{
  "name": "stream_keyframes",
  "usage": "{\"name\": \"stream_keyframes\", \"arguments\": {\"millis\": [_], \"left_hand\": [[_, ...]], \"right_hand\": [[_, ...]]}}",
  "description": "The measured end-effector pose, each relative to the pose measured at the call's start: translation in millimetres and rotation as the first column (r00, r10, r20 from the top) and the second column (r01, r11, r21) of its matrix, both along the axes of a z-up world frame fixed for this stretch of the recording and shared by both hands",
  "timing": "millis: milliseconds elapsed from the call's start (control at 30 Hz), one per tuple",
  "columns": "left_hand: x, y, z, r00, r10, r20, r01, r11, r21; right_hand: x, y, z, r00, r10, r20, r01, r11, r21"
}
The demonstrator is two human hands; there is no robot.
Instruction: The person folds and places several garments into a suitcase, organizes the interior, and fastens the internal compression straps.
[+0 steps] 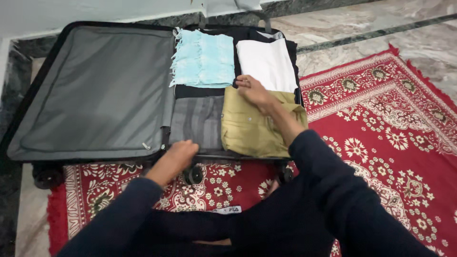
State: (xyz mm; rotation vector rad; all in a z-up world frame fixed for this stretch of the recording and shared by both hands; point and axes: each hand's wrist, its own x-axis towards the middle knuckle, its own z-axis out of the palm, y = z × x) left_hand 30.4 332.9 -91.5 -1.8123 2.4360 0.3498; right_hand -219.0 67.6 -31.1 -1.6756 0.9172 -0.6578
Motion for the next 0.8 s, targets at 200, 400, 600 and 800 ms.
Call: {"name": "stream_keyframes", "arguments": {"millis": [200, 400, 600, 800], "left_hand": [[5.6, -41.2, 17.5, 0.927, 0.334, -0.171, -0.193, 0.816, 0.545], [-1.4, -40.1, -15.8, 0.55, 0.516, -0.657, -0.148, 0.834, 0.531], [7.8, -19.9, 4.9, 0.329, 0.5, -0.801, -0.048, 0.856, 0.515], [-43.7, -47.1, 39.8, 0.45, 0.469, -0.76, -0.012, 0.854, 0.52]], "right_hand": [[-27.2, 36.2, 34.5, 0.999, 0.007, 0.05, -0.007, 1.0, -0.008], [-71.1, 64.9, 67.9, 0.996, 0.022, -0.088, -0.01, 0.991, 0.135], [-67.9, 52.9, 26.1, 0.967, 0.089, -0.24, -0.06, 0.99, 0.124], [-44.3, 61.6, 24.9, 0.879, 0.314, -0.359, -0.353, 0.935, -0.047]]}}
